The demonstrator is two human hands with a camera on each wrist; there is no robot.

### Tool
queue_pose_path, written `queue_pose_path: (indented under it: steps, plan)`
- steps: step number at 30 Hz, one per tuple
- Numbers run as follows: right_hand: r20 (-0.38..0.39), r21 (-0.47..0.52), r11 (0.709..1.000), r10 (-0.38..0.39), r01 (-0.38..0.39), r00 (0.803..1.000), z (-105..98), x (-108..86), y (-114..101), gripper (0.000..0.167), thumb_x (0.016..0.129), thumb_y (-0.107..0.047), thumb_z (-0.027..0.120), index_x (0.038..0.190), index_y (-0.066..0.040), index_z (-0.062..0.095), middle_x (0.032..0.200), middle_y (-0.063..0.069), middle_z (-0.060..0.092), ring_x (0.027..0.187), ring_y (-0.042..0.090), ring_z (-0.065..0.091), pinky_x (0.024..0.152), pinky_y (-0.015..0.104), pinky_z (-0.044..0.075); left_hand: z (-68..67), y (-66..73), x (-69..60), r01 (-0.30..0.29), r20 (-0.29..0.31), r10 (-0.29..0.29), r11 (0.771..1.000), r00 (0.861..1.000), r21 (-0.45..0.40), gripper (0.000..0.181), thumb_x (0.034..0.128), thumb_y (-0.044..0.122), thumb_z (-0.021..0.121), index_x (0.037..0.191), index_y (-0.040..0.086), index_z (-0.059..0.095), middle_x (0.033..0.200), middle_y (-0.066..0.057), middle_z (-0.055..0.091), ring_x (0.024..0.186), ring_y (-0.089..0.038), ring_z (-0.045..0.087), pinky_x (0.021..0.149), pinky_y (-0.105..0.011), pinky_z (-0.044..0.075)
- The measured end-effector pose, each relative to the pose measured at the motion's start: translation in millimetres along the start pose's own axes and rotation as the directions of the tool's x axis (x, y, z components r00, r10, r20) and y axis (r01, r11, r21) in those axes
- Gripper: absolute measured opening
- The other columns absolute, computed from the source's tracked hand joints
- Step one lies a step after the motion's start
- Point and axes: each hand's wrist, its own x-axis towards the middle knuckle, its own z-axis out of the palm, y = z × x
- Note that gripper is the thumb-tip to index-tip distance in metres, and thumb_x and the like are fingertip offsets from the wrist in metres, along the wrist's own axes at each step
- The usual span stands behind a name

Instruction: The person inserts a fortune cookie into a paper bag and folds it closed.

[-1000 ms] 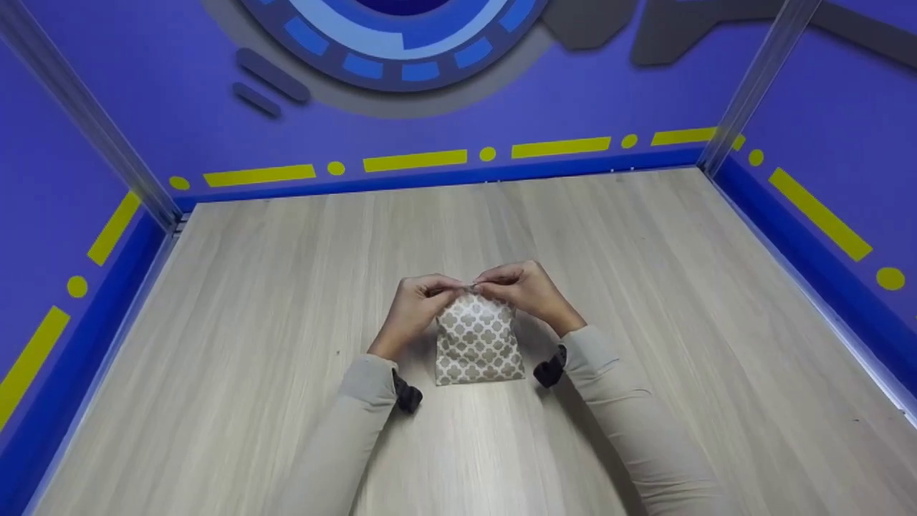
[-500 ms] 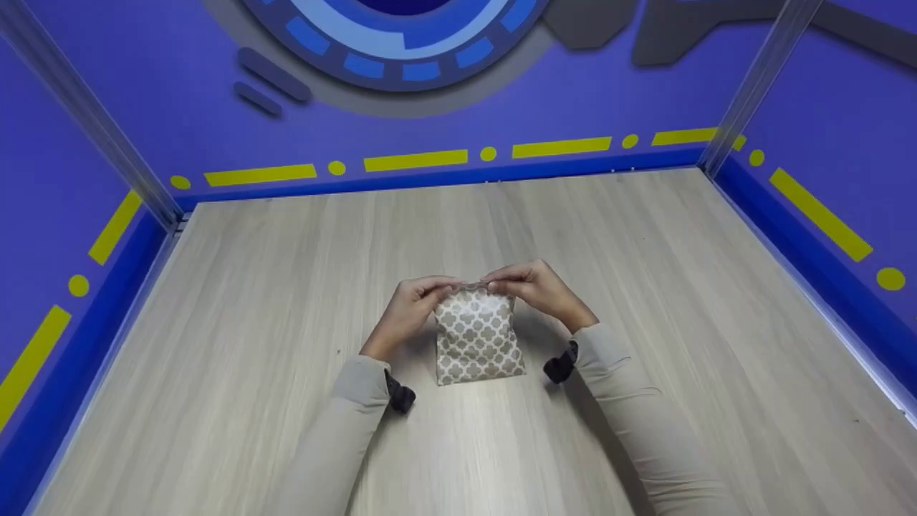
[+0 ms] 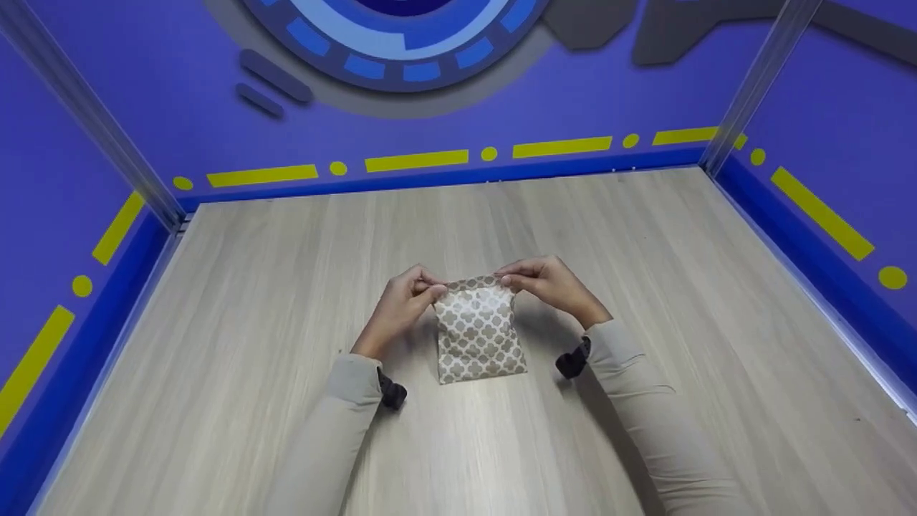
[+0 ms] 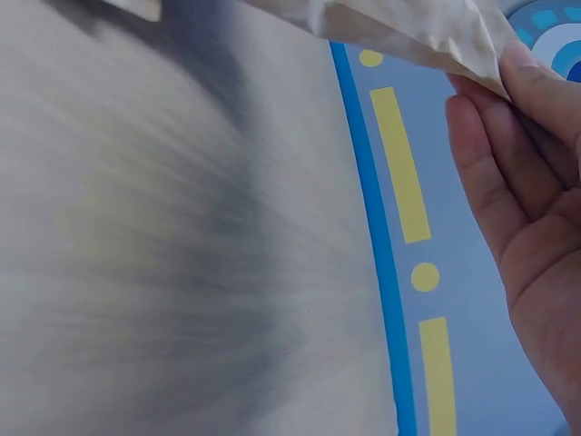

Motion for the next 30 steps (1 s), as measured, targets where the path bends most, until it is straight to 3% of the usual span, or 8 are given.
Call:
queue_pose_path:
  steps: [5, 10, 14, 19, 27, 30]
  plan:
    - [-0.106, -0.009, 1.000, 0.029, -0.030, 0.994, 0.4, 1.9, 18.1, 0.016, 0.086, -0.009, 0.070, 0.094, 0.004, 0.073, 0.090, 0.020, 0.073, 0.071, 0.007, 0.067, 0.067, 0.020, 0.055, 0.0, -4.2, 1.4, -0.013, -0.126, 0.020, 0.999, 0.992, 0.051, 0.014, 0.0835, 0.021, 0.072, 0.085, 0.007, 0.068, 0.081, -0.004, 0.071, 0.074, -0.011, 0.064, 0.070, -0.023, 0.052]
    - [-0.157, -0.017, 0.995, 0.094, -0.098, 0.983, 2.4, 1.7, 24.1, 0.021, 0.082, -0.021, 0.075, 0.087, 0.000, 0.074, 0.080, 0.016, 0.073, 0.064, 0.015, 0.068, 0.064, 0.041, 0.057, 1.1, -7.1, 4.5, 0.026, -0.167, -0.010, 0.995, 0.986, 0.093, 0.010, 0.0831, 0.018, 0.074, 0.084, 0.008, 0.073, 0.084, -0.004, 0.068, 0.078, -0.014, 0.063, 0.071, -0.024, 0.053]
    - [-0.157, -0.020, 0.988, 0.146, -0.151, 0.977, 5.9, 2.3, 28.5, 0.020, 0.085, -0.021, 0.073, 0.090, -0.001, 0.074, 0.081, 0.014, 0.073, 0.065, 0.020, 0.068, 0.065, 0.043, 0.057, 3.7, -9.0, 7.2, 0.108, -0.163, -0.100, 0.993, 0.982, 0.040, 0.008, 0.0851, 0.012, 0.072, 0.088, 0.004, 0.073, 0.086, -0.008, 0.068, 0.074, -0.014, 0.062, 0.064, -0.024, 0.055]
    - [-0.188, 0.000, 0.976, 0.213, -0.217, 0.959, 12.7, 3.2, 35.5, 0.019, 0.088, -0.019, 0.070, 0.097, -0.003, 0.074, 0.082, 0.012, 0.071, 0.067, 0.020, 0.066, 0.065, 0.038, 0.057, 8.1, -11.1, 9.6, 0.251, -0.168, -0.246, 0.968, 0.955, 0.010, 0.009, 0.0855, 0.006, 0.070, 0.092, 0.001, 0.073, 0.085, -0.010, 0.068, 0.067, -0.011, 0.060, 0.060, -0.025, 0.055]
    - [-0.249, 0.063, 0.945, 0.327, -0.321, 0.912, 21.9, 8.0, 40.6, 0.022, 0.088, -0.011, 0.069, 0.105, 0.003, 0.071, 0.091, 0.016, 0.072, 0.065, 0.014, 0.066, 0.061, 0.025, 0.054, 13.5, -12.2, 10.6, 0.370, -0.187, -0.368, 0.929, 0.911, -0.028, 0.015, 0.0861, 0.001, 0.068, 0.100, 0.002, 0.072, 0.092, -0.011, 0.069, 0.066, -0.012, 0.062, 0.060, -0.029, 0.057]
    - [-0.260, 0.071, 0.941, 0.338, -0.332, 0.904, 23.3, 9.7, 41.0, 0.025, 0.087, -0.009, 0.069, 0.108, 0.005, 0.069, 0.095, 0.019, 0.072, 0.065, 0.013, 0.066, 0.060, 0.023, 0.054, 14.5, -12.7, 10.5, 0.380, -0.189, -0.379, 0.925, 0.906, -0.034, 0.017, 0.0882, 0.003, 0.065, 0.104, 0.001, 0.071, 0.099, -0.012, 0.069, 0.074, -0.014, 0.064, 0.066, -0.027, 0.057]
